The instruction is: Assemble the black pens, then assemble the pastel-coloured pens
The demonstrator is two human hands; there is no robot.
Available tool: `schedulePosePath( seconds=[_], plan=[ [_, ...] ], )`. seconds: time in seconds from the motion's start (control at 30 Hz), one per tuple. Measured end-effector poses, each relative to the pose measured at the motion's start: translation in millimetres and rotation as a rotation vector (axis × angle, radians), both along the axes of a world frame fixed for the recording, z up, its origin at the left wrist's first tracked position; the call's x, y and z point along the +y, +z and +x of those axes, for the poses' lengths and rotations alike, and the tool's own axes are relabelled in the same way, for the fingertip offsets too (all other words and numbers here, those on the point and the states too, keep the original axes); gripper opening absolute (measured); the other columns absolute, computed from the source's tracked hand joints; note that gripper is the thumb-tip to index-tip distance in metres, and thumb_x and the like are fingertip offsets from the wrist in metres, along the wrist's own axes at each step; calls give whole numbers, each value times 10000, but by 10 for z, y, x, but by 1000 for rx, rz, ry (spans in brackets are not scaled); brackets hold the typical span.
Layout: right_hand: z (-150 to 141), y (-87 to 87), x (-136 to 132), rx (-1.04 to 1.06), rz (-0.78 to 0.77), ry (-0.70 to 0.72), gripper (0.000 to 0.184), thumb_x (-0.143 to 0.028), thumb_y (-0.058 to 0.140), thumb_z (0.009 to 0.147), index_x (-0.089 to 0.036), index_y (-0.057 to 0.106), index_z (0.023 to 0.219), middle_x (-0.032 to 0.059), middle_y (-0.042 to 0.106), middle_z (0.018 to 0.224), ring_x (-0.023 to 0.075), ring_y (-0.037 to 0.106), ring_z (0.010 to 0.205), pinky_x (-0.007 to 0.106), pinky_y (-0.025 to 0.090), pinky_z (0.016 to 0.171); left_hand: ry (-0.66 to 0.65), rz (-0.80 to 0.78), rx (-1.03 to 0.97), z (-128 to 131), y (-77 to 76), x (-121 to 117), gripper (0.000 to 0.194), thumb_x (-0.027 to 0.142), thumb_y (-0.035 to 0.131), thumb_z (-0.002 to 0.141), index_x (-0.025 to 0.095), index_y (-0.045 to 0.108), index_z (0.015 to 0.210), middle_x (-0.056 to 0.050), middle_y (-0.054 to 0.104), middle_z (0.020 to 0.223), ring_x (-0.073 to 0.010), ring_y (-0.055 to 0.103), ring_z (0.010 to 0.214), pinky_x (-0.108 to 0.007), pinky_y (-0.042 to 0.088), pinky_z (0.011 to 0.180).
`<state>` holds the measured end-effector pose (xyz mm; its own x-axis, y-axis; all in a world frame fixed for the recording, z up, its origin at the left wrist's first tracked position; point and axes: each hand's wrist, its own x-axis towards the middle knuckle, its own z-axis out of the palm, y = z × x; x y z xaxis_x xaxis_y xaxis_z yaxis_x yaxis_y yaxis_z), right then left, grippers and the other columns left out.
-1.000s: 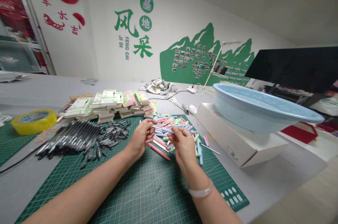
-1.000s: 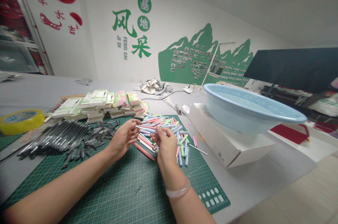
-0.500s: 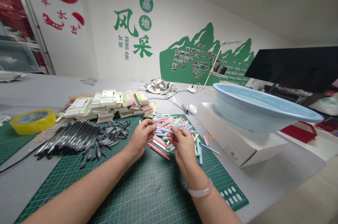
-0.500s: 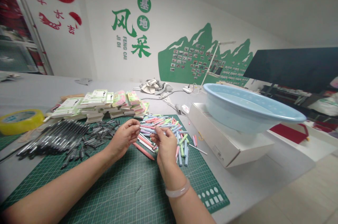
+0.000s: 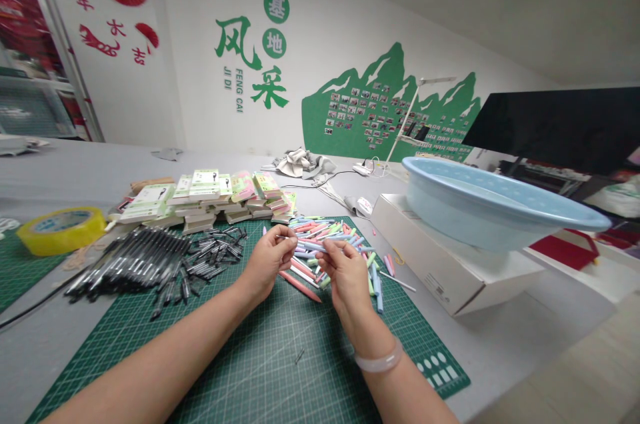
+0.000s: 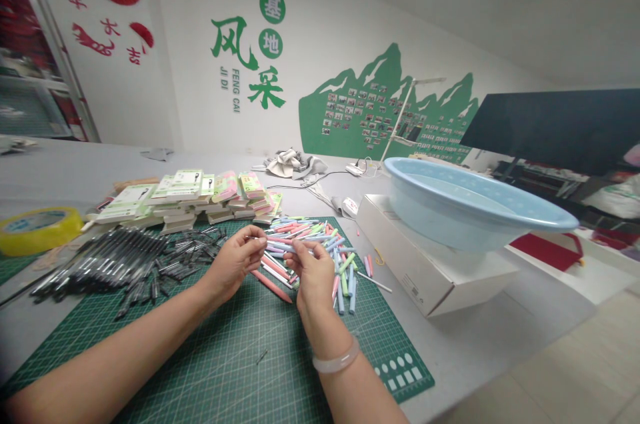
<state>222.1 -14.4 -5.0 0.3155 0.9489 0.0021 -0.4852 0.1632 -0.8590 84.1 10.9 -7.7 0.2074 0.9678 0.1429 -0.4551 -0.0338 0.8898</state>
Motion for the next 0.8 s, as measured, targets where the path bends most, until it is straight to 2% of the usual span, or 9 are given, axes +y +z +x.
schedulePosePath(
  seconds=[0.23,0.4,0.53,0.7,0.8],
  plan=[
    [-12,10,-5,-22,15,1,305,-292,800,574,-133,608,750,-8,631,602,122,639,533,194,518,519,7,28,13,0,10,-4,193,269,668,705,170,510,756,74,381,528,-37,313,430,-149,186,390],
    [-6,-31,-2,-119,109,-32,302,-313,780,604,-157,583,772,-16,630,727,117,639,539,221,533,532,7,6,10,-9,-26,18,214,288,687,681,169,523,749,57,452,549,-51,387,454,-150,260,392],
    [3,-47,-23,-261,170,-70,301,-343,751,633,-163,568,791,-15,619,751,132,644,572,252,547,562,-37,-22,-12,-33,-72,40,220,288,695,688,165,536,777,29,528,621,-63,455,506,-166,363,446],
    [-6,-7,-67,-359,237,-133,284,-326,716,663,-172,554,839,-12,599,793,131,639,595,246,534,560,-104,-10,-37,-71,-76,55,197,265,688,718,166,539,799,25,536,639,-62,467,532,-163,376,475],
    [-15,25,-91,-398,243,-159,260,-325,708,668,-173,560,817,-15,603,749,128,627,578,238,519,545,-112,-4,-41,-77,-62,48,204,273,695,711,164,544,795,23,537,632,-64,471,530,-167,383,474]
  ],
)
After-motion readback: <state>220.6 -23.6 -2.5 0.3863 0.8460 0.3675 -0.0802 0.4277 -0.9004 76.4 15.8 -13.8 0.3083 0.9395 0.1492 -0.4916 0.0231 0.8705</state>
